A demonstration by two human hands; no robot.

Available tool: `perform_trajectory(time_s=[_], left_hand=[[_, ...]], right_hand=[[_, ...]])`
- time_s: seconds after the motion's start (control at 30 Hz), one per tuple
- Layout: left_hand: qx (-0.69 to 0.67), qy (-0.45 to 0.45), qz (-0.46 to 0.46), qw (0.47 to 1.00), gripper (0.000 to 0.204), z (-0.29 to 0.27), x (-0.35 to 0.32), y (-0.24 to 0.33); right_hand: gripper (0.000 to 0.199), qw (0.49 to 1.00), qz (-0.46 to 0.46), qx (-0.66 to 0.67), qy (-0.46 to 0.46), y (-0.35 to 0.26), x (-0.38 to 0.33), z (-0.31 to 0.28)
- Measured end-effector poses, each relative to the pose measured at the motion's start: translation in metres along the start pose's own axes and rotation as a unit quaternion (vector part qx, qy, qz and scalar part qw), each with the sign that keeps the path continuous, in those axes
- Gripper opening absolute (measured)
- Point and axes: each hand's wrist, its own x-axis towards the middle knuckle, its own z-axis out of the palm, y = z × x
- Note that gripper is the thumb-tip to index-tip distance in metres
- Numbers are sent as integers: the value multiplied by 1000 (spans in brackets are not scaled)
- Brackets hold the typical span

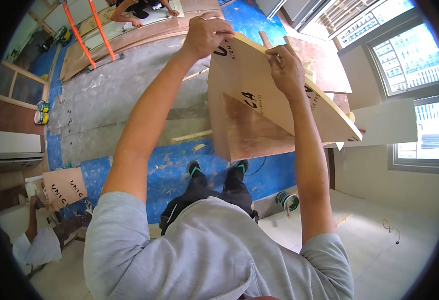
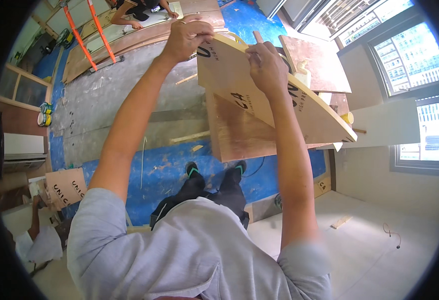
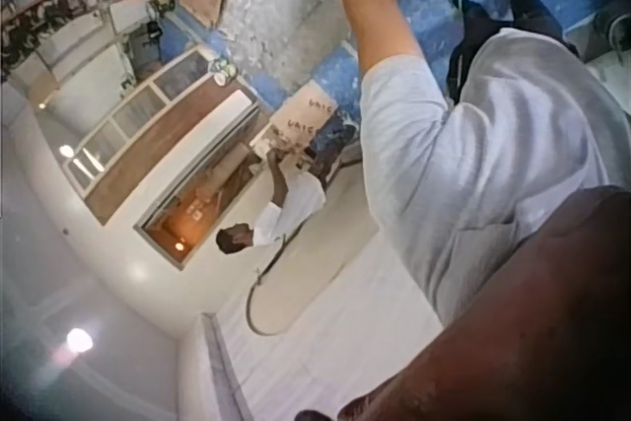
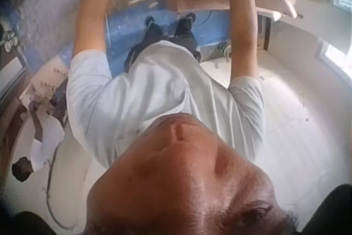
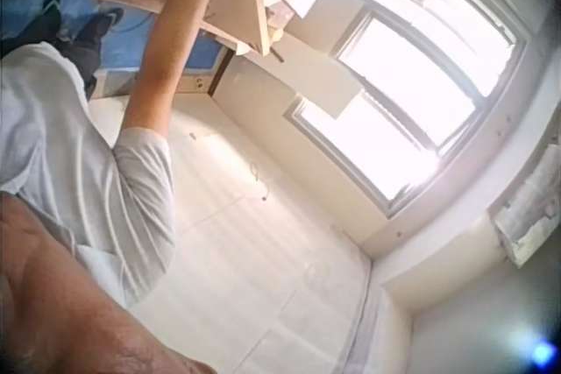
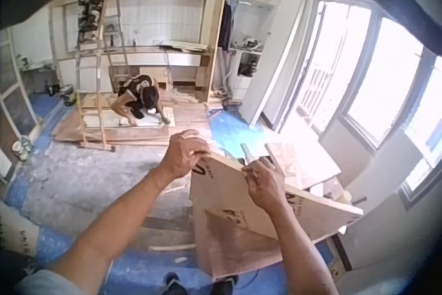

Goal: The person applies glue from a bottle onto a wooden board, places a laminate sheet on top, and presses it down by hand. They then apply thin strips of laminate to the edges of the board and wipe the surface with a white cloth.

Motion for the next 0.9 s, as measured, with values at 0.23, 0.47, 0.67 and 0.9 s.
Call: perform_trajectory(time_s=[0.23,0.47,0.67,0.9], left_hand=[[-260,-57,-186,946,13,-8,-2,-15],[-213,0,-201,956,15,1,-17,-10],[-391,17,-257,883,19,-4,-31,-10],[-471,89,-419,771,52,30,-23,-4]], right_hand=[[19,998,-51,18,-31,-20,30,20],[15,996,-87,-15,-10,-40,33,48],[9,998,-50,-12,-19,-43,33,49],[10,998,15,16,-56,-43,44,46]])
